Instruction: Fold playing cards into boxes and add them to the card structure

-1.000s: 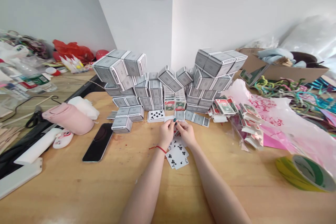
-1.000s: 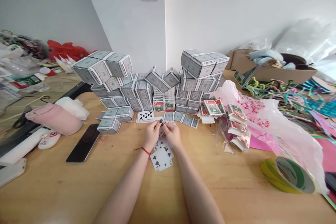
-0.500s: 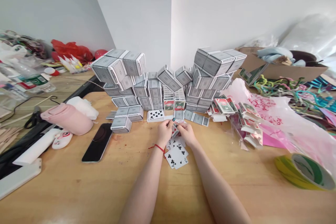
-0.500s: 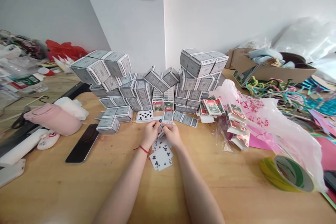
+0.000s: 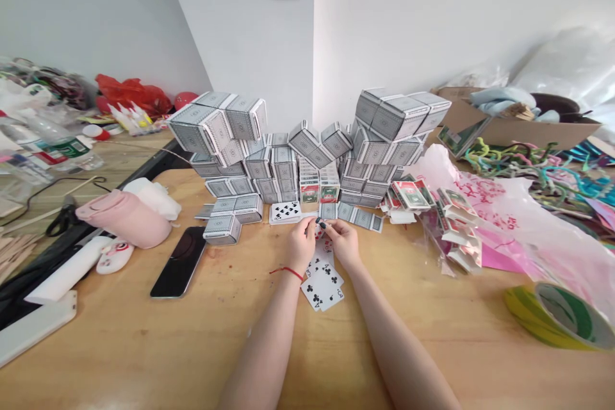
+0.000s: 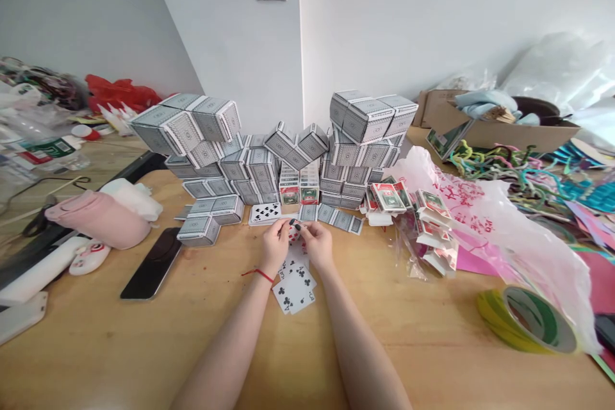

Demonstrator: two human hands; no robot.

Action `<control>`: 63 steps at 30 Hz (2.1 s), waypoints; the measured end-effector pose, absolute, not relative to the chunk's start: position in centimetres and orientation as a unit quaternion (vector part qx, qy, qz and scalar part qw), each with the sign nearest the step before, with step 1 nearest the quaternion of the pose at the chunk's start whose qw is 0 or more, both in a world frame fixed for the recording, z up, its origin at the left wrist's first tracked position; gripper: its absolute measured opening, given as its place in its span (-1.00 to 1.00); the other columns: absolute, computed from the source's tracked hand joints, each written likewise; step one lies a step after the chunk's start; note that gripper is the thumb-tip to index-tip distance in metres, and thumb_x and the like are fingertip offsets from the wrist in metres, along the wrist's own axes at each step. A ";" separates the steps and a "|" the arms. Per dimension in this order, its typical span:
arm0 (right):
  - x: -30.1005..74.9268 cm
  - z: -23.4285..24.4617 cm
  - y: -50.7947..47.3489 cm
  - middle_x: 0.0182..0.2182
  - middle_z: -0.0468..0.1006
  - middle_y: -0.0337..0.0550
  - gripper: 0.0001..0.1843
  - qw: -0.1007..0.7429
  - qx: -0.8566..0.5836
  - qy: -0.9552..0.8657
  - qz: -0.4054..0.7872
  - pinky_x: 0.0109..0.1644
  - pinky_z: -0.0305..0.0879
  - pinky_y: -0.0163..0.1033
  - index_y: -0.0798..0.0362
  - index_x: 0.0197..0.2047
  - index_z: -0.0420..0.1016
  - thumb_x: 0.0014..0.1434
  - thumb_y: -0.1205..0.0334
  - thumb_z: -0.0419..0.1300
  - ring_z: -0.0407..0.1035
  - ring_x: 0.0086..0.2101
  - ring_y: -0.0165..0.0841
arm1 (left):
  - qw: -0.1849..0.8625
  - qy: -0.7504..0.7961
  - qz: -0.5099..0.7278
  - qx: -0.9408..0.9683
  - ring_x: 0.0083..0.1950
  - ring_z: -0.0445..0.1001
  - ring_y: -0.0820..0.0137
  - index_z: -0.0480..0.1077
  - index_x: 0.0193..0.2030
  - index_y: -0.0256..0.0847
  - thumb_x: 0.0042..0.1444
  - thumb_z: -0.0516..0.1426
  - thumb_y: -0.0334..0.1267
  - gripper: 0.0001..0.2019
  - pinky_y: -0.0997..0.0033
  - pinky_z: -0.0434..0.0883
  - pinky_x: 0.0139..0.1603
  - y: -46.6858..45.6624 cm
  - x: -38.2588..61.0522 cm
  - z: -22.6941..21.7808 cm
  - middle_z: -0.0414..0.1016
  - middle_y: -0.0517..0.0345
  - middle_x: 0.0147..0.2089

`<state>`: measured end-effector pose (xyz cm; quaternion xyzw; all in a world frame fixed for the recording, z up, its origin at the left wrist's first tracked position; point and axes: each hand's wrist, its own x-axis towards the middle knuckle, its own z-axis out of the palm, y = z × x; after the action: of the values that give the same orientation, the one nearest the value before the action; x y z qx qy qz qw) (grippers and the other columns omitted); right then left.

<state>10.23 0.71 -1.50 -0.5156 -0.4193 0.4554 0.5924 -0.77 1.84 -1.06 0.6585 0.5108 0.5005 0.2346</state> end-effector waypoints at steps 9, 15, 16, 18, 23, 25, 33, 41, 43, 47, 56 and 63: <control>10.8 -1.7 0.5 -0.47 0.54 -0.17 -0.80 0.583 -0.600 -0.469 0.284 -0.35 0.27 -0.30 0.06 -0.43 0.49 0.00 0.16 0.08 0.37 -0.44 -0.35 | 0.154 0.466 0.479 0.727 -0.21 0.44 0.39 0.37 -0.23 -0.17 0.12 0.01 -0.29 -0.85 0.35 0.38 -0.16 2.0 -0.7 -1.3 0.48 0.10 -0.26; 10.7 -2.1 0.5 -0.47 0.53 -0.17 -0.76 0.554 -0.614 -0.528 0.193 -0.32 0.25 -0.28 0.04 -0.40 0.49 0.05 0.21 0.00 0.37 -0.44 -0.34 | 0.102 0.484 0.483 0.723 -0.22 0.39 0.40 0.37 -0.30 -0.20 0.11 0.01 -0.33 -0.87 0.38 0.35 -0.19 1.7 -0.5 -1.1 0.40 0.10 -0.30; 10.7 -2.2 0.5 -0.47 0.53 -0.17 -0.75 0.552 -0.614 -0.534 0.182 -0.31 0.25 -0.28 0.04 -0.39 0.49 0.06 0.22 -0.01 0.37 -0.43 -0.34 | 0.098 0.490 0.480 0.722 -0.23 0.38 0.40 0.37 -0.30 -0.20 0.12 0.00 -0.34 -0.87 0.38 0.35 -0.21 1.7 -0.5 -1.2 0.39 0.11 -0.31; 10.7 -2.3 0.5 -0.46 0.52 -0.16 -0.74 0.549 -0.615 -0.541 0.165 -0.30 0.25 -0.27 0.04 -0.38 0.49 0.07 0.23 -0.03 0.37 -0.41 -0.33 | 0.096 0.495 0.472 0.723 -0.25 0.38 0.41 0.38 -0.28 -0.20 0.13 -0.03 -0.37 -0.83 0.39 0.34 -0.22 1.7 -0.4 -1.3 0.39 0.11 -0.32; 10.9 -2.4 0.5 -0.44 0.51 -0.15 -0.71 0.541 -0.620 -0.547 0.156 -0.28 0.24 -0.26 0.03 -0.36 0.48 0.08 0.25 -0.07 0.36 -0.40 -0.32 | 0.114 0.501 0.460 0.724 -0.25 0.38 0.40 0.39 -0.23 -0.18 0.10 -0.08 -0.48 -0.74 0.40 0.34 -0.24 1.8 -0.5 -1.7 0.38 0.11 -0.31; 11.0 -2.3 0.5 -0.46 0.52 -0.15 -0.71 0.538 -0.626 -0.540 0.165 -0.30 0.24 -0.26 0.03 -0.36 0.49 0.08 0.24 -0.06 0.35 -0.42 -0.32 | 0.122 0.502 0.463 0.720 -0.26 0.38 0.40 0.39 -0.24 -0.18 0.09 -0.08 -0.49 -0.74 0.40 0.33 -0.25 1.9 -0.6 -1.7 0.38 0.11 -0.31; 10.7 -1.9 0.4 -0.42 0.50 -0.15 -0.78 0.546 -0.600 -0.559 0.174 -0.30 0.23 -0.28 0.03 -0.39 0.44 0.08 0.23 -0.02 0.34 -0.40 -0.34 | 0.136 0.493 0.468 0.720 -0.27 0.34 0.41 0.31 -0.38 -0.22 0.09 0.00 -0.36 -0.90 0.44 0.31 -0.29 1.7 -1.0 -1.4 0.34 0.12 -0.35; 10.6 -1.7 0.2 -0.48 0.45 -0.19 -0.82 0.545 -0.615 -0.548 0.154 -0.31 0.20 -0.28 0.02 -0.47 0.36 0.06 0.28 -0.03 0.31 -0.42 -0.35 | 0.129 0.485 0.480 0.719 -0.28 0.32 0.41 0.29 -0.41 -0.22 0.10 -0.03 -0.40 -0.88 0.43 0.29 -0.28 1.5 -0.4 -1.2 0.33 0.13 -0.38; 10.5 -1.7 0.3 -0.47 0.45 -0.18 -0.82 0.558 -0.615 -0.534 0.159 -0.31 0.20 -0.28 0.02 -0.45 0.37 0.06 0.26 -0.03 0.31 -0.41 -0.35 | 0.130 0.483 0.493 0.712 -0.25 0.32 0.41 0.30 -0.37 -0.22 0.12 -0.03 -0.37 -0.88 0.41 0.30 -0.24 1.4 -0.2 -1.1 0.33 0.11 -0.35; 10.5 -1.8 0.4 -0.44 0.45 -0.17 -0.82 0.574 -0.606 -0.515 0.195 -0.30 0.22 -0.27 0.03 -0.40 0.39 0.07 0.23 -0.02 0.31 -0.39 -0.34 | 0.156 0.473 0.503 0.706 -0.22 0.33 0.40 0.31 -0.32 -0.21 0.13 -0.02 -0.34 -0.89 0.39 0.31 -0.20 1.4 -0.1 -1.2 0.33 0.10 -0.31; 10.7 -1.9 0.5 -0.39 0.48 -0.13 -0.82 0.576 -0.600 -0.504 0.231 -0.27 0.26 -0.24 0.04 -0.37 0.43 0.05 0.20 0.03 0.35 -0.37 -0.33 | 0.193 0.488 0.513 0.679 -0.28 0.35 0.42 0.32 -0.40 -0.22 0.09 0.03 -0.33 -0.91 0.42 0.33 -0.26 1.7 -0.3 -1.3 0.36 0.13 -0.37; 10.3 -2.2 0.9 -0.22 0.52 -0.06 -0.57 0.592 -0.584 -0.477 0.284 -0.17 0.32 -0.17 0.05 -0.04 0.41 -0.01 0.14 0.11 0.41 -0.30 -0.29 | 0.204 0.493 0.550 0.643 -0.27 0.38 0.45 0.34 -0.23 -0.21 0.11 0.02 -0.28 -0.86 0.47 0.37 -0.32 1.8 -0.4 -0.9 0.38 0.08 -0.27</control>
<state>10.28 0.88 -2.23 -0.5839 -0.4771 0.2839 0.5923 -0.39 1.77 -0.88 0.6426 0.4928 0.5500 0.2043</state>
